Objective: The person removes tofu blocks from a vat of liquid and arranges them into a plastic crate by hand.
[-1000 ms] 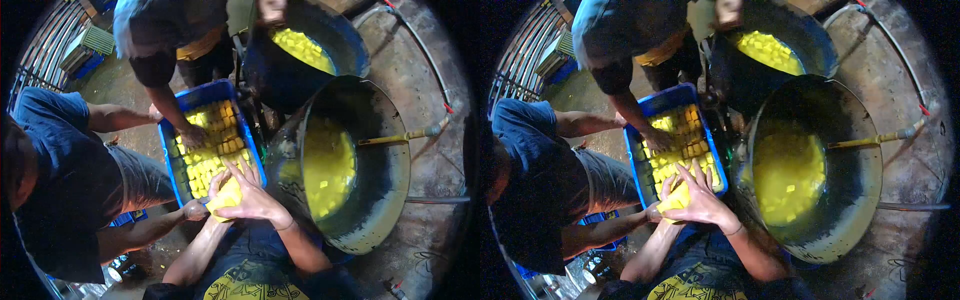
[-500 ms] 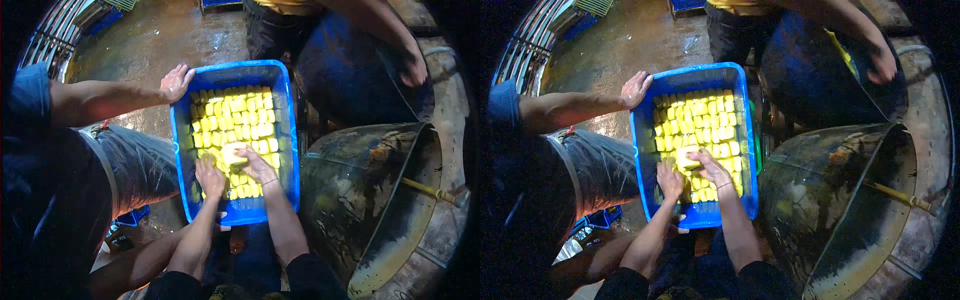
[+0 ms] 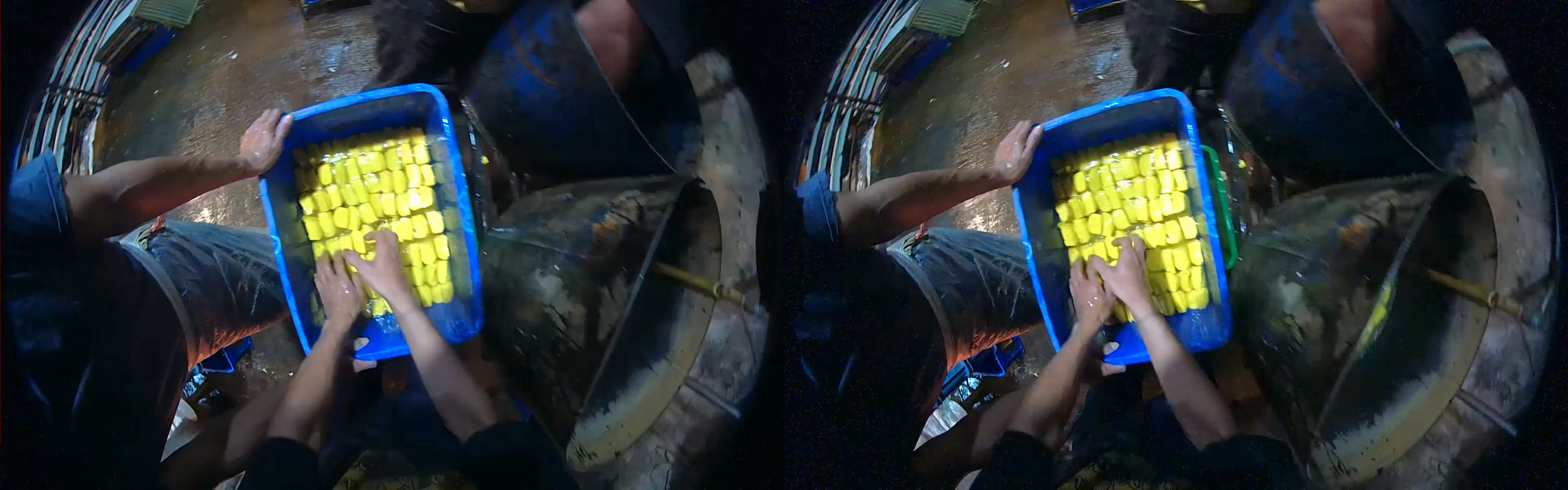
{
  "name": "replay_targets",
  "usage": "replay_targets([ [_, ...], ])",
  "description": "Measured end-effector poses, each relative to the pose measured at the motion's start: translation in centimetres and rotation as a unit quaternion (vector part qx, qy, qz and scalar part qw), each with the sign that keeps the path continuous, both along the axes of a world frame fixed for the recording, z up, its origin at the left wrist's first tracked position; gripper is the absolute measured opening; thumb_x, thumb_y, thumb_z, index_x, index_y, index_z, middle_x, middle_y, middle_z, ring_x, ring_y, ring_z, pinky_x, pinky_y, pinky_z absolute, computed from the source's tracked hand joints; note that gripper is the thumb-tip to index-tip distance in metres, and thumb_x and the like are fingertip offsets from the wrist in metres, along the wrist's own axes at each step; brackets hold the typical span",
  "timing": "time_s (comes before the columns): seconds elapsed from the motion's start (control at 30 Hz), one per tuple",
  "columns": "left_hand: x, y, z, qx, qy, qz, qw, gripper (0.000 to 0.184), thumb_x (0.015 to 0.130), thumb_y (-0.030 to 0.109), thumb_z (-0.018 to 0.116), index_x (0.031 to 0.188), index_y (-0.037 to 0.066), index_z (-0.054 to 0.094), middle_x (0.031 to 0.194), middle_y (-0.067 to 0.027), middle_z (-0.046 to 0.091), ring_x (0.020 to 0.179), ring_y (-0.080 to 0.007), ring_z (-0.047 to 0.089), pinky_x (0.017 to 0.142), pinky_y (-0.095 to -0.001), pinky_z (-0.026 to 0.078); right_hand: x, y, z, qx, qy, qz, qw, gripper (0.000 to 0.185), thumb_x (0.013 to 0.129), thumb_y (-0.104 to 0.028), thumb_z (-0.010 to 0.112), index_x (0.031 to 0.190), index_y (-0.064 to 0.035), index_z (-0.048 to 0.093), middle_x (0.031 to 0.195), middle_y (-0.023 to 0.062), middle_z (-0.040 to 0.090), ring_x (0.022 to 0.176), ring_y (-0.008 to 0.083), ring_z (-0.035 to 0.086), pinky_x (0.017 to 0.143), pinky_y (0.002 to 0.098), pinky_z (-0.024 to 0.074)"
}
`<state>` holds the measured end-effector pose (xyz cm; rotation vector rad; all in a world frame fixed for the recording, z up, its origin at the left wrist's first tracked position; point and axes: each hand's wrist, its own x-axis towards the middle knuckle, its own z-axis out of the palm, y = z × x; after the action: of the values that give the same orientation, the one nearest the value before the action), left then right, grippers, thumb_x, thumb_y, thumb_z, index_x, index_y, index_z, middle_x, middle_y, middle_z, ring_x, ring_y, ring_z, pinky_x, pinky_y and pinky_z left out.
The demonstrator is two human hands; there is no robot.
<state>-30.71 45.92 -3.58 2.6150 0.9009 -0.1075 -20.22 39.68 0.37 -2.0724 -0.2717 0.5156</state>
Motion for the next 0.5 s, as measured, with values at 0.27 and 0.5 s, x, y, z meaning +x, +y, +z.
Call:
replay_targets([
  [0.27, 9.3, -3.9, 6.9, -0.096, -0.256, 0.069, 0.959, 0.053, 0.083, 0.022, 0.060, 0.124, -0.007, 0.043, 0.128, -0.0286, 0.042, 0.121, -0.0420, 0.037, 0.105, -0.0443, 0.026, 1.0, -17.7, 33.5, 0.253, 0.014, -0.015, 0.967, 0.033, 0.078, -0.012, 0.068, 0.106, 0.0011, 0.056, 0.110, 0.0169, 0.056, 0.104, 0.0260, 0.056, 0.087, 0.0363, 0.0469],
  [0.5, 26.8, -26.2, 41.2, -0.367, -0.405, -0.420, 0.724, 0.029, 0.082, 0.004, 0.060, 0.111, 0.000, 0.054, 0.105, -0.0131, 0.060, 0.096, -0.0233, 0.059, 0.085, -0.0327, 0.047, 9.0, -41.9, 32.5, 0.078, -0.093, -0.241, 0.963, 0.036, 0.079, -0.019, 0.069, 0.107, 0.0002, 0.056, 0.099, 0.0119, 0.061, 0.087, 0.0216, 0.061, 0.080, 0.0336, 0.0504],
])
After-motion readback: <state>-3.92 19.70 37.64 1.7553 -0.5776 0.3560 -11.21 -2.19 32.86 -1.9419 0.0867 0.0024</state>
